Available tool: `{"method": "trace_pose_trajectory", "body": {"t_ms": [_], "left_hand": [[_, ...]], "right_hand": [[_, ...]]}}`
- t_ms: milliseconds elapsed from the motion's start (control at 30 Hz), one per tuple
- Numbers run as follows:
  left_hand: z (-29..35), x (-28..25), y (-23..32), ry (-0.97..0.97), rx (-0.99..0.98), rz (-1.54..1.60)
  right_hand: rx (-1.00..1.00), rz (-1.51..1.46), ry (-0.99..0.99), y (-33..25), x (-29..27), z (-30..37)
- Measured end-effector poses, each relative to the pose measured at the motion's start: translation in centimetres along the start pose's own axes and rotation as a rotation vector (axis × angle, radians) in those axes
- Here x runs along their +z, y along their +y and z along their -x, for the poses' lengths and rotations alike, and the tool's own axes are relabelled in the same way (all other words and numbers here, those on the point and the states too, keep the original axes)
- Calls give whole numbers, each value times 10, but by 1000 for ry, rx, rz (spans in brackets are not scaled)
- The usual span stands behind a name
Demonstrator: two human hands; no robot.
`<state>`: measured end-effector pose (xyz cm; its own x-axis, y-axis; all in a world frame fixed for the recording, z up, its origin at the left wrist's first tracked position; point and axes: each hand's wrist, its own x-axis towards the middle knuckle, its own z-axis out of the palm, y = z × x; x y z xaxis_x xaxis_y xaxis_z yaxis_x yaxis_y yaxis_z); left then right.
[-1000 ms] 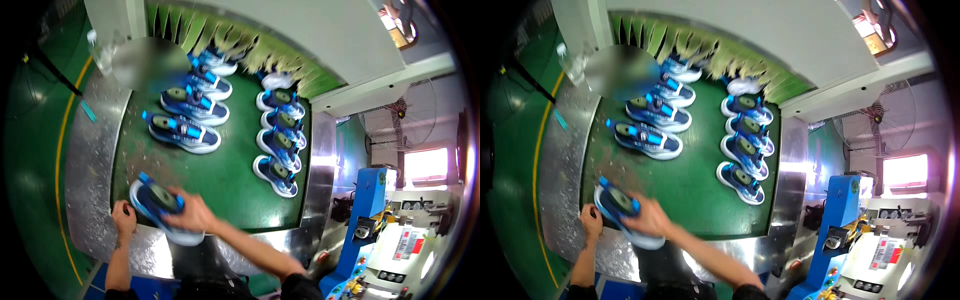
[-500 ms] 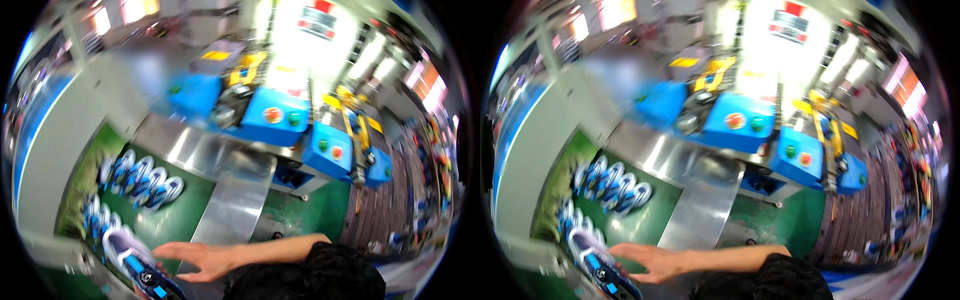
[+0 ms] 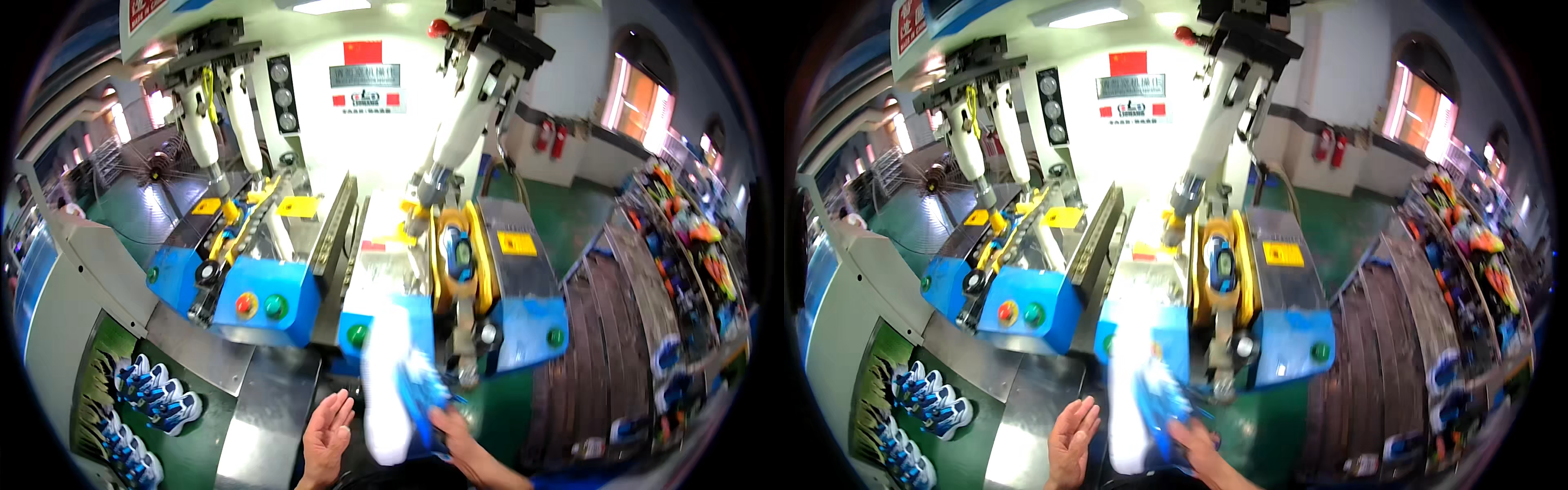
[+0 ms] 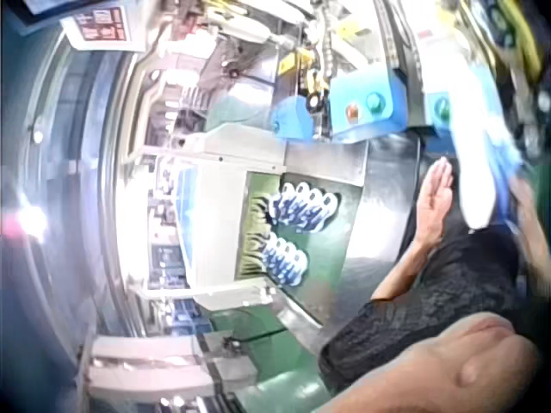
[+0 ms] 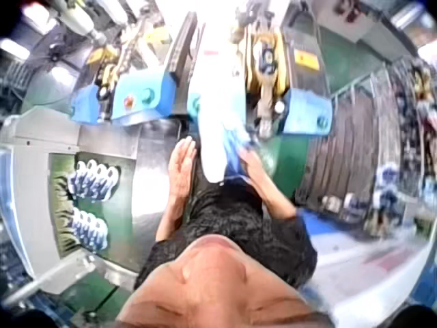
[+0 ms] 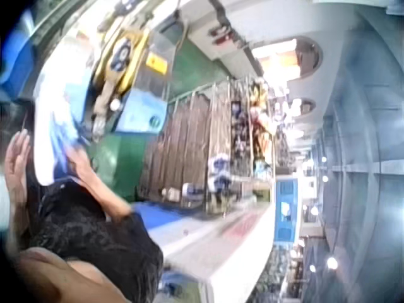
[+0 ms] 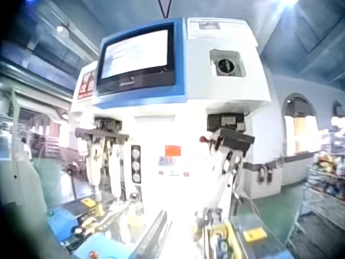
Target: The person picks up shoes from a conveyor belt, places them into a shoe-lasting machine, and then puts them into a cooling or setting machine.
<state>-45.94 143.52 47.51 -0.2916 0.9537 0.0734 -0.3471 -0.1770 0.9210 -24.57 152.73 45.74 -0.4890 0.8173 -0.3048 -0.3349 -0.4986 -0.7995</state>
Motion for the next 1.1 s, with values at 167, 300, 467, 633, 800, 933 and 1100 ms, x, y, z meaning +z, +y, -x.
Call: {"method": "trace_pose_trajectory", "body": {"t_ms": [167,300,467,633,800,933,1100], "left_hand": [[-158,120,-18,-108,-235,-116],[-345,209,-101,-181,-221,-762],[-445,230,-234,-22,2,-1156],[-479,215,-172,-115,-478,-1055],[-422,160,-32,-514,-481,-806],[-224,76,22,-202,-356,-240],[-75,16,34,200,-113,207]], "right_hand": [[-557,135,301,-47,-192,32],[-441,528,828,-72,-218,33],[-406,613,953,-90,-230,7],[-374,566,909,-89,-207,13],[-261,283,760,-92,-174,-2],[2,-39,561,-193,-113,-83],[395,354,218,-277,-114,-297]]}}
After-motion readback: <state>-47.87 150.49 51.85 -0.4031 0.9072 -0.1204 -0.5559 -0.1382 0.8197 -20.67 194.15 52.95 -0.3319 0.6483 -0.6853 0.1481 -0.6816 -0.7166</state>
